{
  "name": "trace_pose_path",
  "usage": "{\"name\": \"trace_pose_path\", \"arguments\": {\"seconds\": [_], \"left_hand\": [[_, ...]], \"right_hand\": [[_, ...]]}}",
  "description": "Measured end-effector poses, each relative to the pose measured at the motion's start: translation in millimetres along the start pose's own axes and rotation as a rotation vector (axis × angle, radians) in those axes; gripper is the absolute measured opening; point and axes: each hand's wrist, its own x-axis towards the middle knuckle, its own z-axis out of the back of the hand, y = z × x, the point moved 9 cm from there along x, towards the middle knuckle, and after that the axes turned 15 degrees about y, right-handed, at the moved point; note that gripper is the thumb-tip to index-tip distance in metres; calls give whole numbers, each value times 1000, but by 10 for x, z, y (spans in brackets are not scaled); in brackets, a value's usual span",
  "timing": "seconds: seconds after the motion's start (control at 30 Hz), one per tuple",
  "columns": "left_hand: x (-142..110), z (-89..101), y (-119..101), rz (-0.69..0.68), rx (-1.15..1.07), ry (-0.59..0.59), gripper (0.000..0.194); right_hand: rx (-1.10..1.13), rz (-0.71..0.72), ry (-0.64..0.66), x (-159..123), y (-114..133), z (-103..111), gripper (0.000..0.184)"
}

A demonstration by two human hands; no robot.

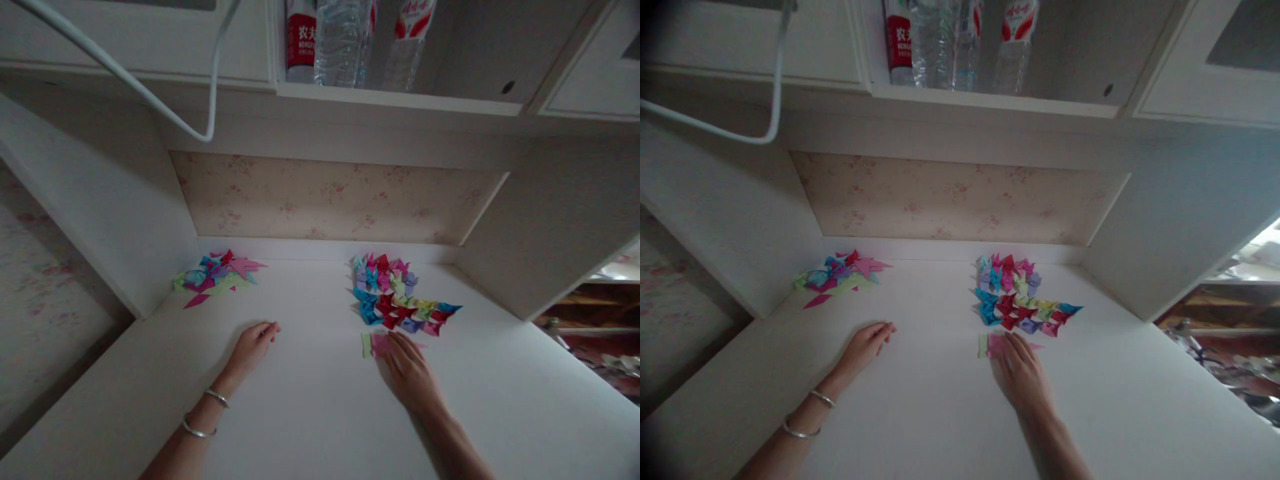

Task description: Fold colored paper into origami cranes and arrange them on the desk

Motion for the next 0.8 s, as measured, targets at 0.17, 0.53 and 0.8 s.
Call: {"name": "trace_pose_path", "arguments": {"seconds": [0.17, 0.53, 0.8], "left_hand": [[19, 26, 27, 19, -45, -37, 48], [856, 998, -185, 134, 540, -243, 22], [1212, 1323, -110, 234, 759, -253, 31]], "right_hand": [[141, 78, -42, -63, 224, 82, 28], [633, 186, 345, 254, 1693, -383, 24], [700, 102, 366, 426, 1620, -556, 26]]}}
